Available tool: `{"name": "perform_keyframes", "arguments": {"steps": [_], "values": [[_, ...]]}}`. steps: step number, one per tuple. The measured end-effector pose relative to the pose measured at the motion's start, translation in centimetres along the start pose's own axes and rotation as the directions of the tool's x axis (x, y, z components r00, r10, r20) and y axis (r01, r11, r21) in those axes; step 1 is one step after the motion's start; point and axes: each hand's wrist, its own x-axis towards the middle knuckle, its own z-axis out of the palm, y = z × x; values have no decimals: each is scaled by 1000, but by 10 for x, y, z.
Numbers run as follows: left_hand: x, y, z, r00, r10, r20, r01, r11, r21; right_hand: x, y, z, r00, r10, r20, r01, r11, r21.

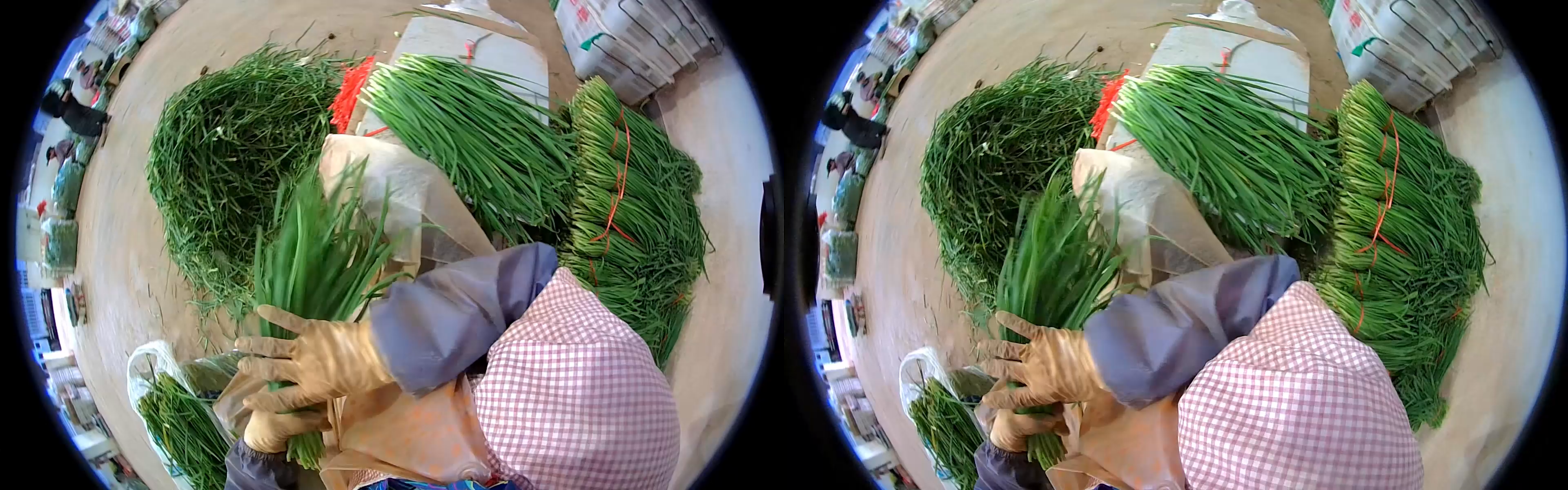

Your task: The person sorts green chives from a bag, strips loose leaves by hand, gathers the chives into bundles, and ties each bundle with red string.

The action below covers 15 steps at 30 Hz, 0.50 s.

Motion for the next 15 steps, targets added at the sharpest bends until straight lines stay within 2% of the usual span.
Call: {"name": "perform_keyframes", "arguments": {"steps": [1,3,4,5,6,7,8,9,11,12,14,15], "values": [[4,5,4,996,77,-42,-76,997,13,-8,-2,-14,999,47,-25,-48,999,-20],[9,26,22,935,289,-206,-314,944,-104,-34,-5,-54,987,140,-79,-144,988,-46],[14,40,32,890,382,-249,-429,887,-170,-49,-7,-76,978,184,-103,-190,980,-55],[22,57,40,847,483,-221,-529,799,-284,-64,-9,-97,966,225,-126,-234,970,-65],[30,64,42,829,507,-236,-559,767,-316,-79,-12,-118,867,441,-233,-440,896,60],[38,70,43,811,529,-251,-586,732,-348,-94,-14,-138,708,637,-306,-605,770,204],[46,77,44,790,552,-266,-612,695,-378,-105,-12,-158,599,673,-433,-702,702,119],[53,85,45,801,553,-229,-598,715,-362,-115,-8,-178,486,673,-558,-790,611,49],[65,101,51,818,551,-163,-572,751,-330,-153,5,-207,226,763,-606,-704,558,440],[69,113,58,836,519,-176,-546,760,-353,-168,10,-222,175,773,-610,-728,518,448],[84,128,52,834,524,-171,-551,805,-222,-191,14,-243,71,808,-585,-732,440,520],[91,136,49,835,522,-170,-546,824,-152,-192,16,-244,73,825,-560,-738,422,526]]}}
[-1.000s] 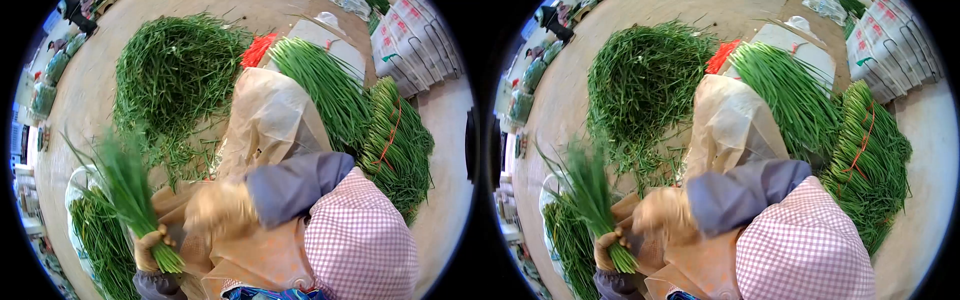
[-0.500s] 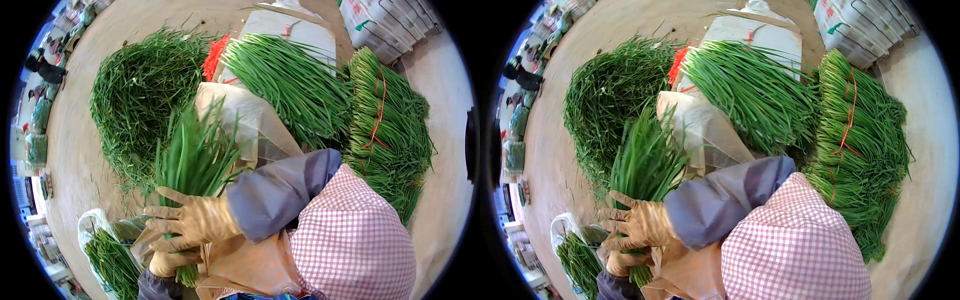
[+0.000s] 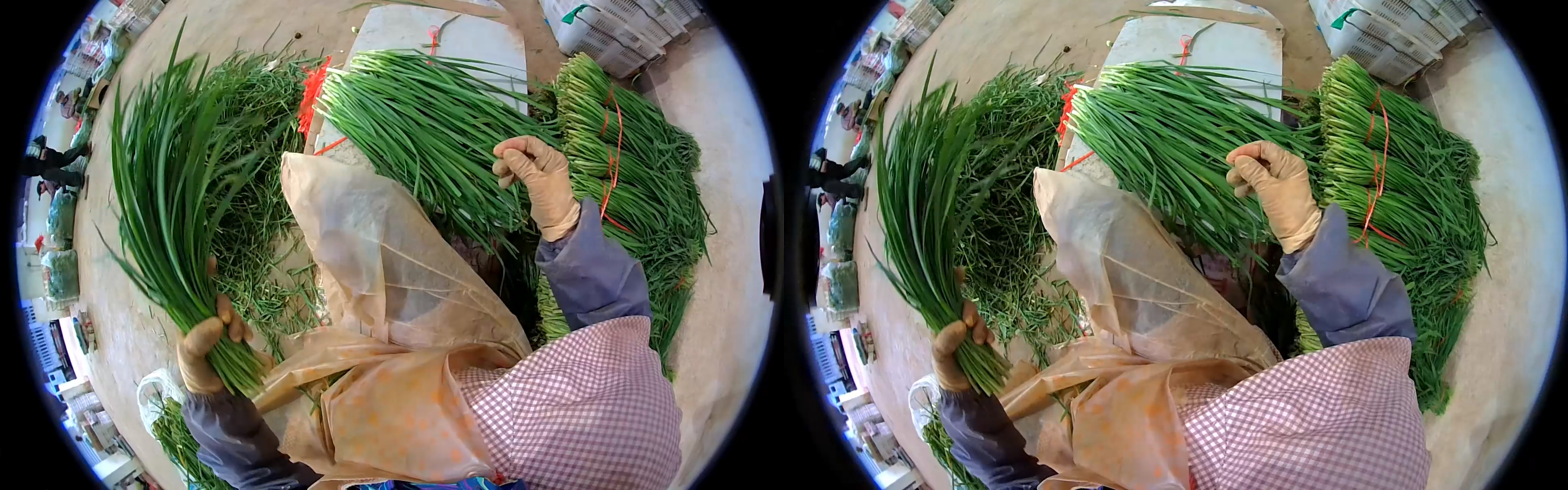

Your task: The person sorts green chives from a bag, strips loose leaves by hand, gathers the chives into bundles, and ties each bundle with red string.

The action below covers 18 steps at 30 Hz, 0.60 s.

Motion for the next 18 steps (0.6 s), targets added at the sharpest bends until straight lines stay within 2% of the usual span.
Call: {"name": "perform_keyframes", "arguments": {"steps": [3,4,5,6,9,12,15,18], "values": [[31,8,13,1000,-15,28,12,994,106,-1,-2,4,992,78,98,-71,995,-72],[41,9,17,999,-19,42,14,992,125,2,3,4,978,140,152,-101,966,-237],[50,8,24,998,-20,52,14,994,113,5,11,4,984,53,168,28,895,-444],[59,7,26,998,-30,59,22,992,122,8,19,5,979,-31,202,153,766,-624],[82,-2,33,995,-57,81,44,987,157,8,34,3,940,-267,214,336,602,-724],[98,-11,36,988,-101,114,77,977,198,6,26,3,973,-60,223,212,619,-756],[111,-17,39,984,-124,128,100,978,183,9,22,11,979,-13,203,172,579,-797],[119,-18,46,980,-143,139,118,977,178,15,37,15,966,-147,212,258,529,-808]]}}
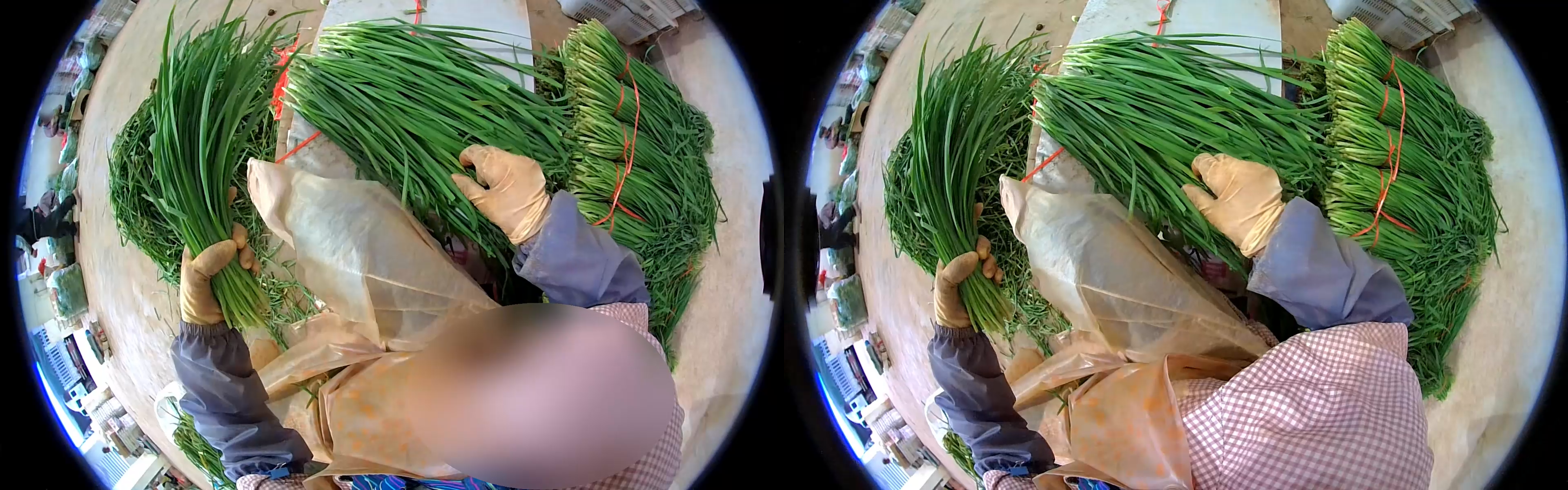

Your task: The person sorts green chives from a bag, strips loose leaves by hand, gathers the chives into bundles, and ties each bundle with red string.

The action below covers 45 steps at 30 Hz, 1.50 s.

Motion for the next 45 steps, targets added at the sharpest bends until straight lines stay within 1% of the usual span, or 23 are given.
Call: {"name": "perform_keyframes", "arguments": {"steps": [3,6,9,12,15,18,20,21,22,23,24,26,27,28,30,32,34,36,38,40,41,44,45], "values": [[8,0,1,999,3,42,-3,1000,0,8,-3,0,992,106,61,-111,990,85],[16,5,9,996,27,89,-24,999,-34,15,0,2,993,81,87,-96,978,183],[27,10,19,990,47,131,-38,997,-69,19,-4,-3,963,188,191,-219,963,158],[36,14,32,990,23,138,-16,998,-53,21,-6,-2,956,221,191,-257,947,192],[48,13,39,982,46,181,-31,996,-81,20,0,7,989,148,0,-141,940,311],[54,11,45,980,30,196,-4,991,-131,20,0,3,988,90,-125,-44,944,327],[58,14,50,980,-3,199,28,992,-125,21,-1,0,984,161,-71,-111,882,458],[63,13,49,976,30,217,13,981,-191,22,1,1,977,209,-31,-161,832,530],[66,15,51,973,22,230,20,983,-181,22,2,1,967,254,13,-211,774,597],[69,19,55,970,15,243,28,985,-170,24,5,1,973,221,69,-204,678,706],[73,22,58,967,7,256,35,987,-160,27,4,-3,939,272,209,-331,562,758],[87,25,59,952,14,306,28,991,-133,34,-1,-16,820,308,483,-565,294,771],[94,27,63,944,19,328,26,991,-134,36,-6,-13,803,362,474,-588,346,731],[102,30,68,934,24,357,26,990,-136,37,-5,-14,789,345,509,-614,398,682],[117,34,77,895,-15,447,60,994,-87,35,-4,-10,769,332,546,-639,426,641],[130,35,91,866,-32,500,58,998,-37,34,-5,-9,778,334,531,-624,501,600],[148,29,101,821,-56,568,116,991,-69,37,-7,-13,816,316,484,-578,457,676],[166,18,110,825,-139,548,175,985,-14,34,-6,3,901,346,261,-418,533,736],[188,-2,109,838,-278,470,278,958,72,26,-8,12,936,351,25,-263,652,711],[193,-8,108,841,-260,475,275,961,39,12,-16,12,937,254,-239,-24,731,682],[193,-9,108,840,-246,484,261,965,36,7,-20,9,923,279,-266,25,646,763],[188,-10,107,833,-202,515,233,972,5,-7,-15,-8,879,413,-238,35,442,896],[187,-10,107,823,-188,536,233,972,-17,-10,-7,-15,837,468,-282,21,488,872]]}}
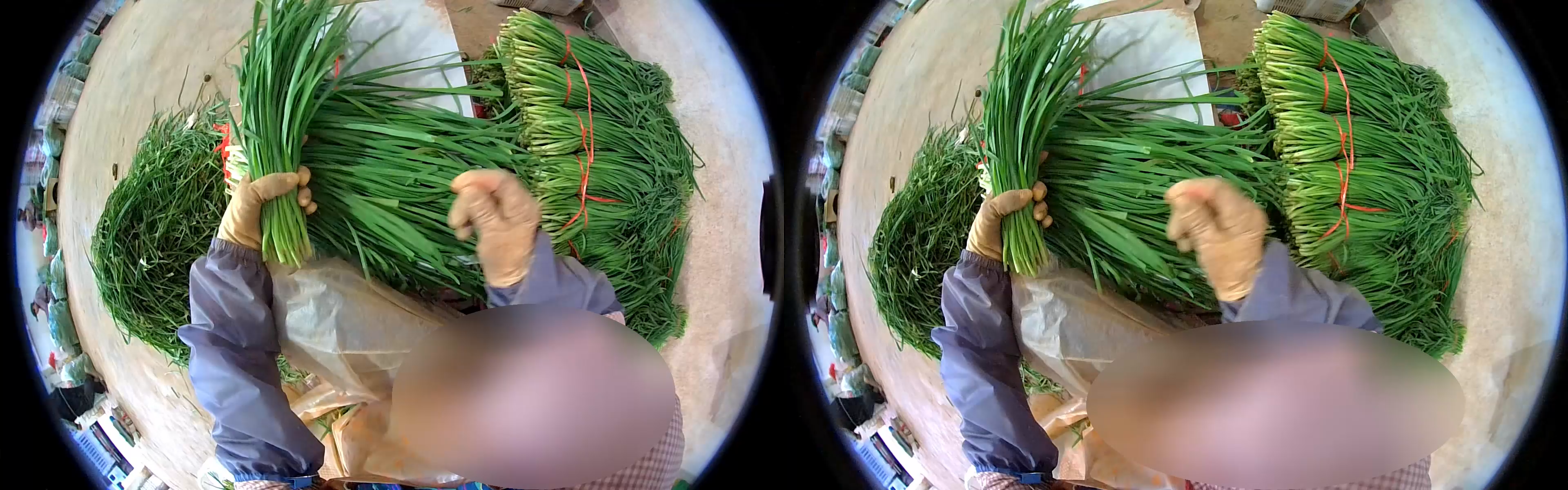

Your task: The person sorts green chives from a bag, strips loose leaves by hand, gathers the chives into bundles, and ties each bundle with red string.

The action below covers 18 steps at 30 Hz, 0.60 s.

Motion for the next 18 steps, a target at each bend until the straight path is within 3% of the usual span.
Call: {"name": "perform_keyframes", "arguments": {"steps": [2,3,8,13,16,18], "values": [[-2,-1,2,1000,15,25,-15,1000,-15,12,0,-31,983,-64,-171,54,996,-66],[-4,-2,2,999,32,36,-31,999,-33,17,-6,-43,956,38,-290,-72,991,-108],[-24,6,13,981,168,93,-161,984,-72,30,11,-109,918,348,-191,-387,892,-235],[-19,38,27,939,306,154,-290,950,-116,52,40,-103,932,305,-198,-356,878,-320],[5,53,38,948,273,161,-259,960,-103,63,49,-105,924,337,-180,-380,855,-353],[32,52,41,975,207,76,-199,975,-96,64,54,-108,943,298,-151,-332,876,-348]]}}
